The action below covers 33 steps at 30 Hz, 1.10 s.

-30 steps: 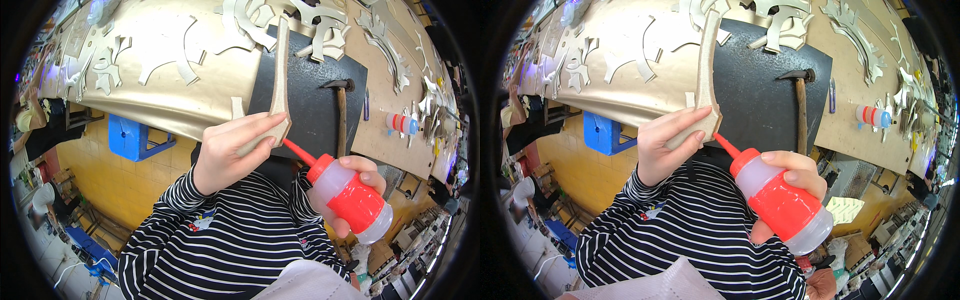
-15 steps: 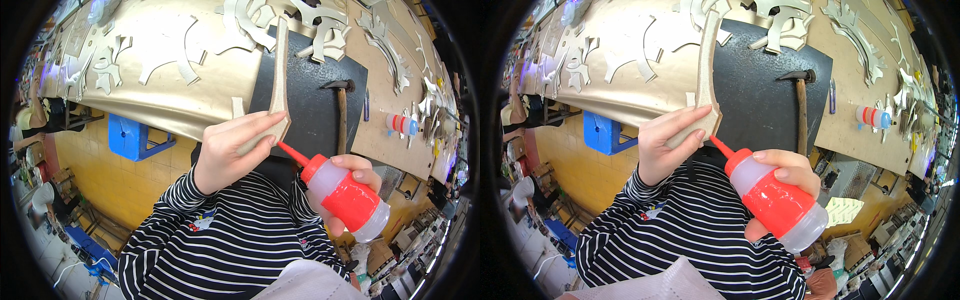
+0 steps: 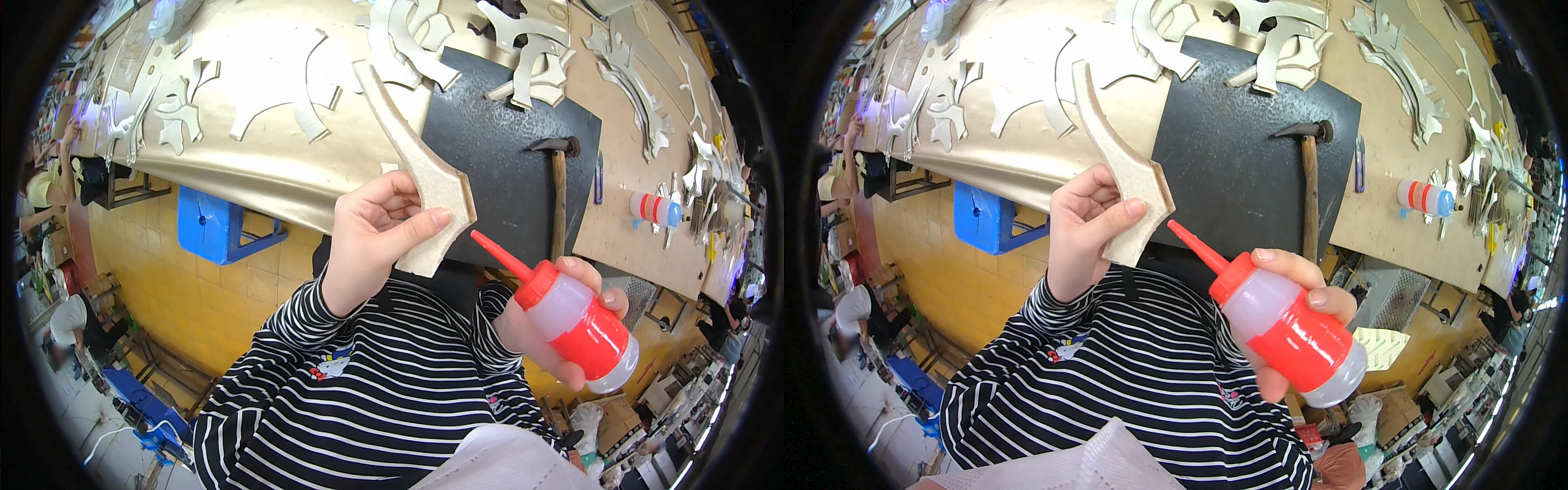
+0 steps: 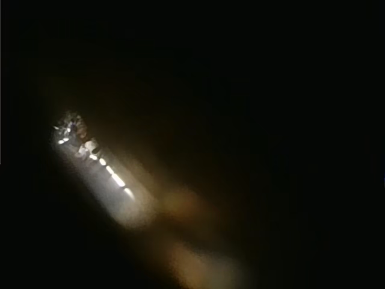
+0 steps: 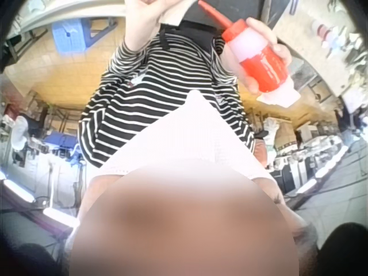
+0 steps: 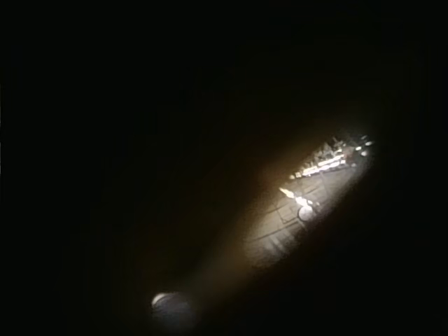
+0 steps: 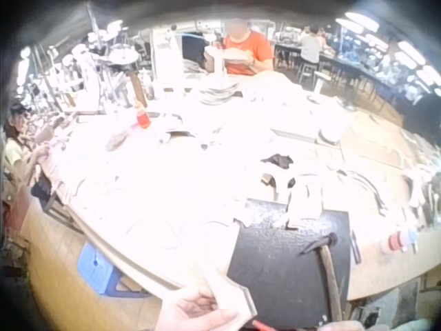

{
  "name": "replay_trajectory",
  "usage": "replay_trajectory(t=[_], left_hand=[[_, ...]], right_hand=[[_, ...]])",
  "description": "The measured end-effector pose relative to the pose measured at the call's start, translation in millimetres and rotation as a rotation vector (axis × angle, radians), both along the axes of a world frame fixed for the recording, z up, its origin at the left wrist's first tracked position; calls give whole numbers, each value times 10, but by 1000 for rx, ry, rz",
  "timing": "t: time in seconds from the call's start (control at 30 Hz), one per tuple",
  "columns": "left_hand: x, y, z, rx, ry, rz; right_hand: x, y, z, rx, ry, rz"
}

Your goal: The person applies glue from a squeeze bottle to the edges of several small beige leather pieces on a worktable. They handle each piece individually, apply glue along the edges, and place the pieces back on the table.

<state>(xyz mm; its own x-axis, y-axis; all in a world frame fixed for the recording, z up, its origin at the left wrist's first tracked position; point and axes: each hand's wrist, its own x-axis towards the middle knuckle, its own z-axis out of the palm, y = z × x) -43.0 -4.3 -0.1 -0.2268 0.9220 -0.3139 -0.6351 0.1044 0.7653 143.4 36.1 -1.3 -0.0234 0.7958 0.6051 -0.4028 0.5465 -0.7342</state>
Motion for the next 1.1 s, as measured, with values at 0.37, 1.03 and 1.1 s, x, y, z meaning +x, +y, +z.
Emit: replay_trajectory(t=[0.37, 1.03, 1.1], left_hand=[[49, -26, 95, -8, 368, 38], [68, -55, 51, 93, 411, -3], [64, -60, 53, 92, 417, -12]], right_hand=[[22, 19, 81, 157, -281, 114], [31, 74, 123, 197, -345, 117], [42, 74, 137, 141, -300, 217]])
